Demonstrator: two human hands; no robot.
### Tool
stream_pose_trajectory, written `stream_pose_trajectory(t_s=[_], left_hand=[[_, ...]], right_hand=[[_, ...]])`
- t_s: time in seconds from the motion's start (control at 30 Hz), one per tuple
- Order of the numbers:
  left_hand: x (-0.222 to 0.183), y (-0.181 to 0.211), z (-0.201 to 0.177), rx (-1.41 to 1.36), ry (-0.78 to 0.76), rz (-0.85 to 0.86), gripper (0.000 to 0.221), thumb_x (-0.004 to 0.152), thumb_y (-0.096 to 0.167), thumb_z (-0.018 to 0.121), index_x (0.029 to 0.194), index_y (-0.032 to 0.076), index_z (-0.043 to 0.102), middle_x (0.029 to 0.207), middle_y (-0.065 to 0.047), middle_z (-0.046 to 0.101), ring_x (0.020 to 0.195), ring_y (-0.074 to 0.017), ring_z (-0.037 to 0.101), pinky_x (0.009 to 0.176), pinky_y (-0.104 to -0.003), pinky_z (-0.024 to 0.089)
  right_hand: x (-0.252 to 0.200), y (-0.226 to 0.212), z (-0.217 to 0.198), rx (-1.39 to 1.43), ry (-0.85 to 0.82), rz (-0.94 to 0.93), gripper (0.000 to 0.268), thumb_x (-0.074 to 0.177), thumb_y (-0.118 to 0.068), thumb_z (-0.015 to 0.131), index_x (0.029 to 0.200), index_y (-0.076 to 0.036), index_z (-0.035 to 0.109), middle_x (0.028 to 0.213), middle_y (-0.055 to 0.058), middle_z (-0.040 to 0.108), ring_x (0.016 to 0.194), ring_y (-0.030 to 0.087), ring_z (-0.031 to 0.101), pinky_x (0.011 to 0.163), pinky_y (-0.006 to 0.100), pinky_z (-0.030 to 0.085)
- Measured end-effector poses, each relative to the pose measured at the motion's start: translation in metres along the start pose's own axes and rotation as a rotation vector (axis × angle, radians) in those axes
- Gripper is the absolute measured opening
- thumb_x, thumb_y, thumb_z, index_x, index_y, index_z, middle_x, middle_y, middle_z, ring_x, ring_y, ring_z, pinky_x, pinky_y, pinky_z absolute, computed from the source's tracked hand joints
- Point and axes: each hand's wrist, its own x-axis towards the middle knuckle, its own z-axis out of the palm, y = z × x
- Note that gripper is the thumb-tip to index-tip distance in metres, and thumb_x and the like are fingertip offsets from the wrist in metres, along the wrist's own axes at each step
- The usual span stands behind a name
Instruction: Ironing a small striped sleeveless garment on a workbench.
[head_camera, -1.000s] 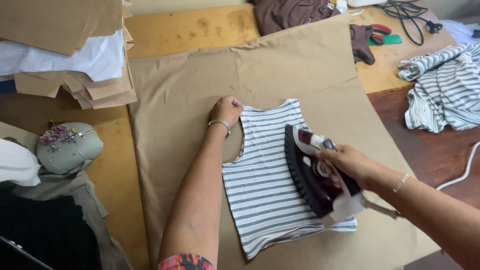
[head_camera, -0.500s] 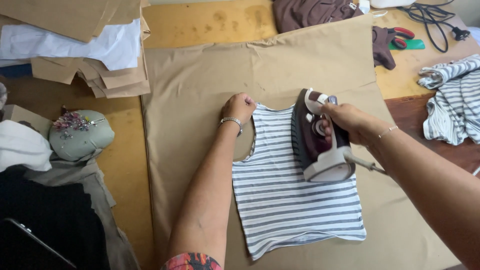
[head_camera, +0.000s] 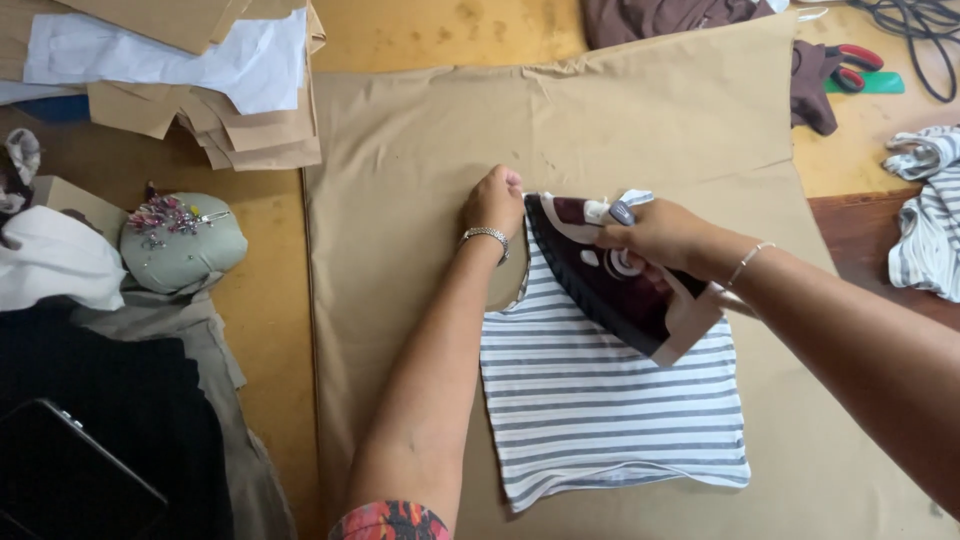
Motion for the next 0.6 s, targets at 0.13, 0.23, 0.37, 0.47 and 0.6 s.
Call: stream_pose_trajectory(t_s=[0.13, 0.23, 0.37, 0.47, 0.6], left_hand=[[-0.041, -0.004, -0.013, -0.181, 0.095, 0.069, 0.026, 0.095, 0.02, 0.057, 0.119, 0.011, 0.062, 0.117, -0.013, 0.072, 0.118, -0.0353, 0.066, 0.1, -0.051, 0.053], [-0.107, -0.01, -0.02, 0.102, 0.046, 0.107, 0.041, 0.094, 0.044, 0.062, 0.123, 0.014, 0.058, 0.122, -0.012, 0.064, 0.124, -0.036, 0.059, 0.106, -0.057, 0.044], [-0.178, -0.011, -0.035, 0.248, -0.142, 0.036, 0.045, 0.094, 0.049, 0.065, 0.118, 0.012, 0.06, 0.131, -0.014, 0.058, 0.133, -0.0382, 0.05, 0.112, -0.058, 0.034], [-0.19, -0.037, -0.019, 0.353, -0.029, 0.096, 0.026, 0.093, 0.041, 0.069, 0.102, 0.017, 0.066, 0.115, -0.008, 0.058, 0.122, -0.0353, 0.055, 0.102, -0.052, 0.04], [-0.189, -0.048, -0.022, 0.296, 0.015, 0.098, 0.021, 0.096, 0.04, 0.064, 0.097, 0.018, 0.064, 0.109, -0.007, 0.057, 0.116, -0.0339, 0.058, 0.1, -0.049, 0.043]], right_hand=[[0.017, -0.024, 0.006, -0.037, -0.008, -0.063, 0.032, 0.088, -0.031, 0.073, 0.083, 0.001, 0.068, 0.057, 0.014, 0.058, 0.043, 0.025, 0.057, 0.039, 0.044, 0.056], [0.027, -0.023, 0.006, -0.05, -0.029, -0.036, 0.032, 0.089, -0.034, 0.072, 0.087, -0.002, 0.069, 0.061, 0.013, 0.06, 0.048, 0.025, 0.06, 0.045, 0.046, 0.059], [-0.015, -0.016, -0.003, -0.028, -0.067, 0.021, 0.035, 0.092, -0.034, 0.07, 0.09, 0.001, 0.067, 0.065, 0.016, 0.06, 0.05, 0.028, 0.06, 0.044, 0.048, 0.057], [-0.051, 0.008, -0.008, 0.038, -0.104, 0.092, 0.037, 0.091, -0.032, 0.072, 0.091, 0.004, 0.065, 0.067, 0.022, 0.058, 0.051, 0.031, 0.058, 0.043, 0.049, 0.056], [-0.084, 0.044, -0.004, 0.141, -0.137, 0.184, 0.033, 0.093, -0.025, 0.071, 0.09, 0.007, 0.063, 0.061, 0.021, 0.051, 0.044, 0.033, 0.053, 0.038, 0.047, 0.052]])
